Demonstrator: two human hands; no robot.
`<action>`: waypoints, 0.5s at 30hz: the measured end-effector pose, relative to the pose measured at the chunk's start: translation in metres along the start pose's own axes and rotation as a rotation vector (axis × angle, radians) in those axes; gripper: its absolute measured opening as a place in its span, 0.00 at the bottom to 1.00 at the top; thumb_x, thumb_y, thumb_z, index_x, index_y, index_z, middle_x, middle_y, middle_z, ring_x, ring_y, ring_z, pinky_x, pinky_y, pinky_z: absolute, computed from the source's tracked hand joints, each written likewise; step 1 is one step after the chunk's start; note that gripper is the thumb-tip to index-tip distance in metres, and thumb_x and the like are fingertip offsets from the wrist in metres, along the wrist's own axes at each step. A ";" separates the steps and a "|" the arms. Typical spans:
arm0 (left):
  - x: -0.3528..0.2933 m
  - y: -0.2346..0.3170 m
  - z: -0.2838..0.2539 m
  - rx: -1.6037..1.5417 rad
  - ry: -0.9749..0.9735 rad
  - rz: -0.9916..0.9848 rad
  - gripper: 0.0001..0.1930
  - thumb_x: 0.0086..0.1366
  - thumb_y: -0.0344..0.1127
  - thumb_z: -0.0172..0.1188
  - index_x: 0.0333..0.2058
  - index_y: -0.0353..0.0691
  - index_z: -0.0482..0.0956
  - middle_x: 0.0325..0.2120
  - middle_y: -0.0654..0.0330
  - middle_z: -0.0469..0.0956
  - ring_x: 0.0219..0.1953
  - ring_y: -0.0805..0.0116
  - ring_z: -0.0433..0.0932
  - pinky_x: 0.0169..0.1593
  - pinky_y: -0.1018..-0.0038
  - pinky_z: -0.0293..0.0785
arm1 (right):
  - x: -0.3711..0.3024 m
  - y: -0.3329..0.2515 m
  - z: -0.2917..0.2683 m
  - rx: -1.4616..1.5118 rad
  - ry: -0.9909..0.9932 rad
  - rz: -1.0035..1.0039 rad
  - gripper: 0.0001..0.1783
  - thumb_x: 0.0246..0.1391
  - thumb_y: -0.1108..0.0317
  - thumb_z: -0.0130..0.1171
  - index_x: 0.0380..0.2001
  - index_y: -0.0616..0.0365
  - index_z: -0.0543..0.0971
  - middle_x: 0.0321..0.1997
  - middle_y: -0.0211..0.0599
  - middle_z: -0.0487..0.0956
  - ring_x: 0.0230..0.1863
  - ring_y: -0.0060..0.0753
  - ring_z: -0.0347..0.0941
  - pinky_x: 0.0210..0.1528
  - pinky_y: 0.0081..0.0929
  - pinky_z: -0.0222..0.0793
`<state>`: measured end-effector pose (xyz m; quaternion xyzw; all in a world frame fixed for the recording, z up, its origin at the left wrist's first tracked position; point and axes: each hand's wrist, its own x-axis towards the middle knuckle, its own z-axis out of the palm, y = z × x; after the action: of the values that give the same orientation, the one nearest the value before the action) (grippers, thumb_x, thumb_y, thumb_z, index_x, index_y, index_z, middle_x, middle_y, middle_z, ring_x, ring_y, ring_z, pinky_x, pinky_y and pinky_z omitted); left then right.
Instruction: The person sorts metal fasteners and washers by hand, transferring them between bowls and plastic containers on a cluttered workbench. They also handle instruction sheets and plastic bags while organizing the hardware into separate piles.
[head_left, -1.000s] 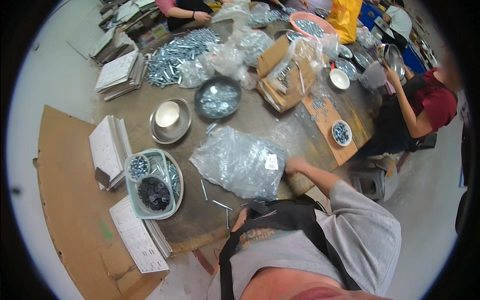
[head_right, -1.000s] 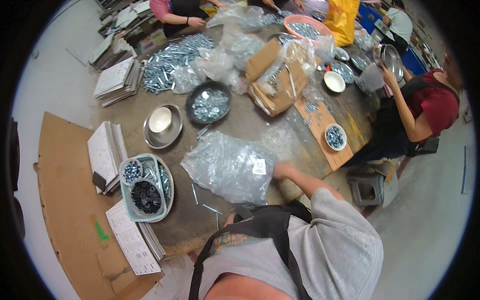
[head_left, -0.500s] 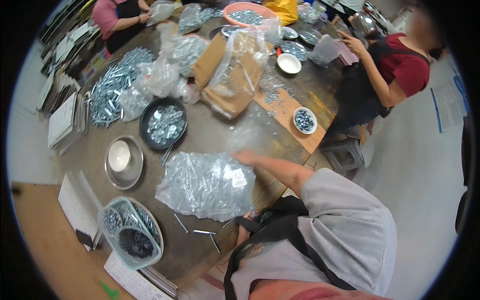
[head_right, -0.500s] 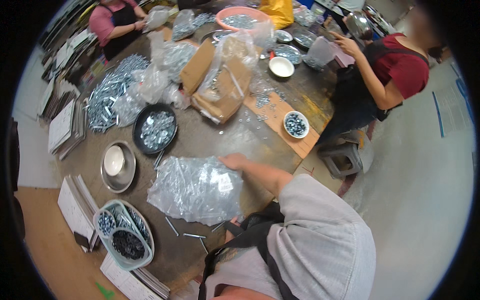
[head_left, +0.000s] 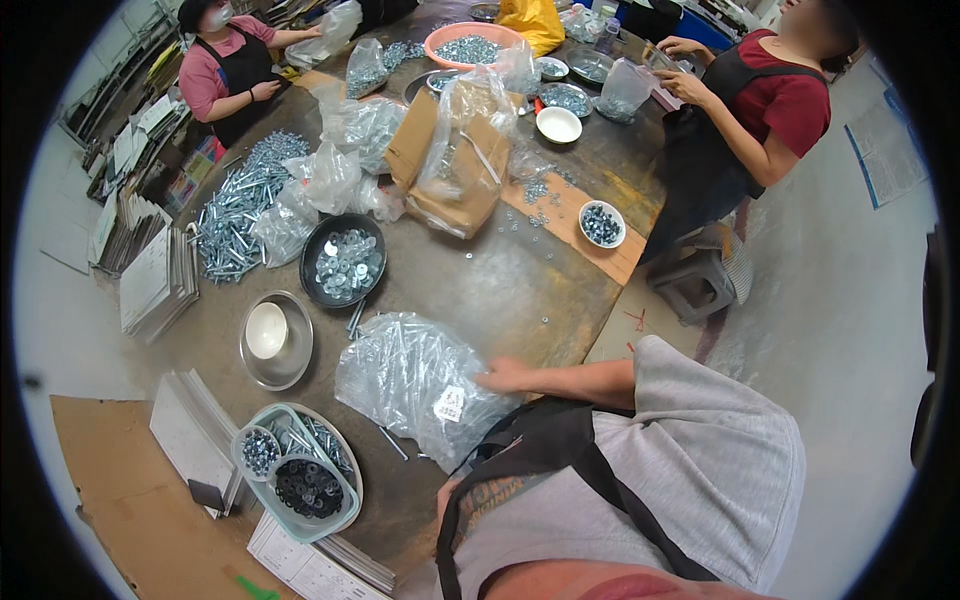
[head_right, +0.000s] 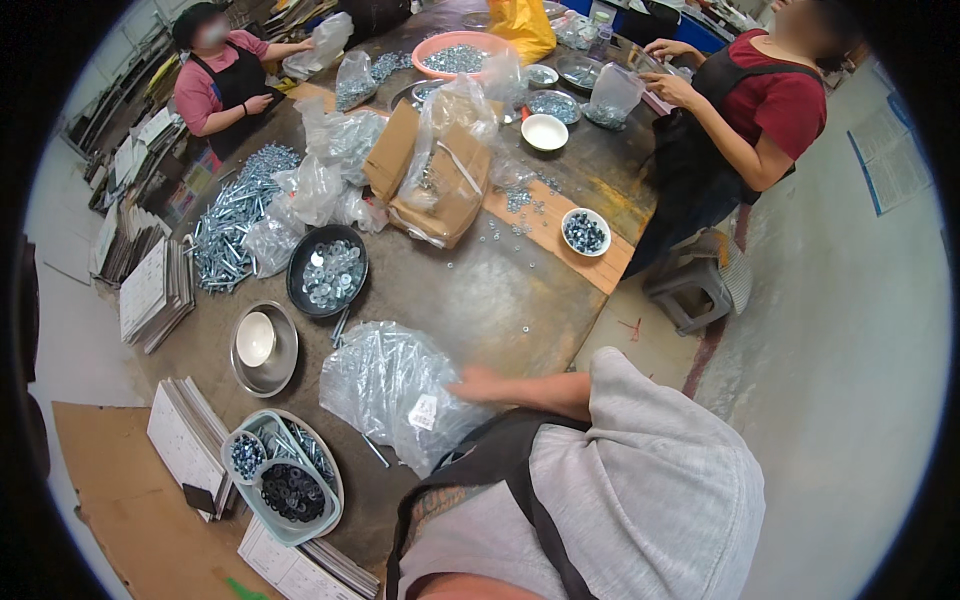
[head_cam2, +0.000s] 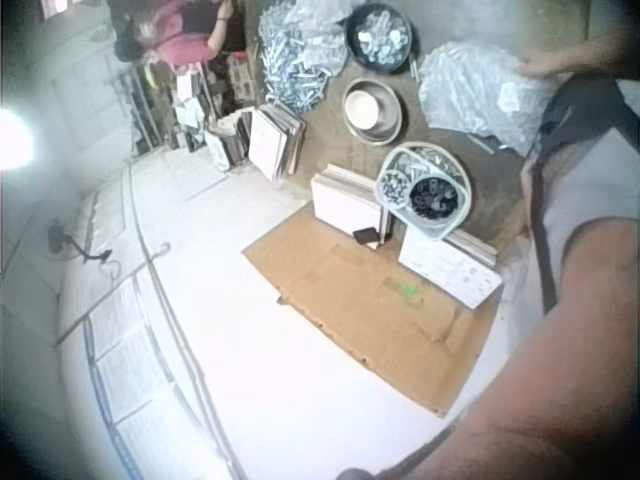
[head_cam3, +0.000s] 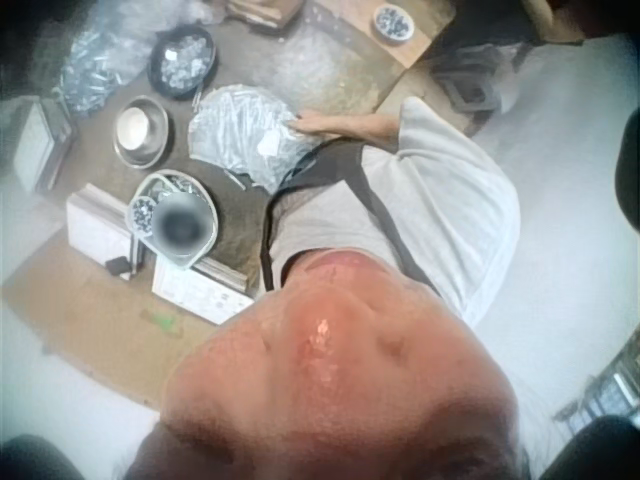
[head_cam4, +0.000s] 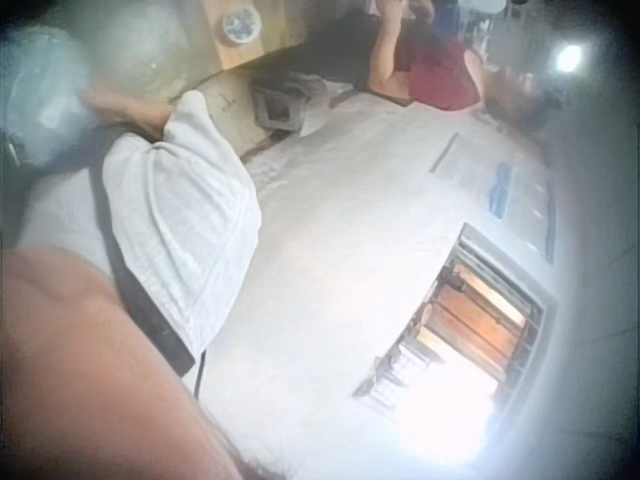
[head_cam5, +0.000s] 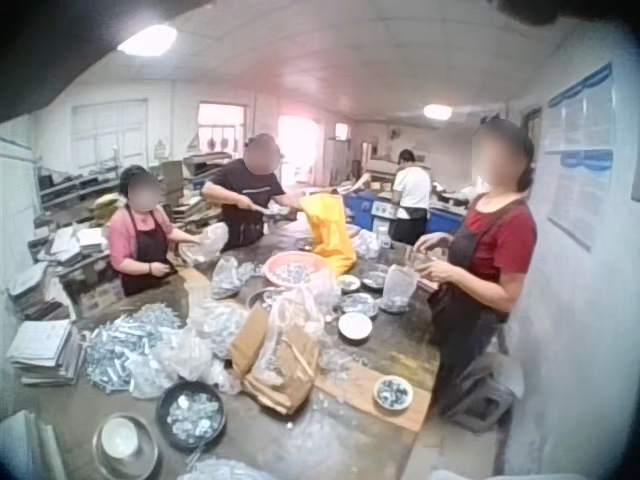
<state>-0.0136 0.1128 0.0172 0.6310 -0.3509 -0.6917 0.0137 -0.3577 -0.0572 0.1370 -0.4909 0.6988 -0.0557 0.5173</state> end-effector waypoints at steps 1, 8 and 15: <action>-0.004 -0.003 -0.003 -0.013 0.014 -0.007 0.10 0.53 0.37 0.54 0.29 0.37 0.78 0.24 0.61 0.75 0.27 0.72 0.71 0.31 0.73 0.67 | 0.002 0.016 0.003 0.062 -0.017 0.005 0.34 0.47 0.39 0.48 0.38 0.62 0.76 0.37 0.51 0.77 0.39 0.44 0.73 0.41 0.38 0.67; -0.007 0.006 0.028 -0.030 0.042 0.136 0.11 0.51 0.37 0.54 0.30 0.37 0.78 0.25 0.62 0.75 0.27 0.72 0.70 0.30 0.72 0.67 | 0.031 0.130 -0.004 0.609 -0.208 0.241 0.17 0.53 0.48 0.49 0.24 0.50 0.73 0.19 0.31 0.68 0.18 0.26 0.62 0.17 0.25 0.56; -0.010 0.014 0.074 -0.206 0.190 0.220 0.11 0.50 0.36 0.55 0.31 0.37 0.78 0.26 0.62 0.75 0.27 0.71 0.70 0.30 0.71 0.67 | 0.061 0.211 -0.003 0.271 -0.249 0.228 0.14 0.50 0.58 0.52 0.23 0.57 0.77 0.17 0.30 0.72 0.21 0.26 0.65 0.24 0.25 0.60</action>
<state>-0.0827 0.1413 0.0293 0.6466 -0.3424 -0.6555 0.1872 -0.4916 0.0046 -0.0260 -0.3377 0.6668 -0.0293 0.6637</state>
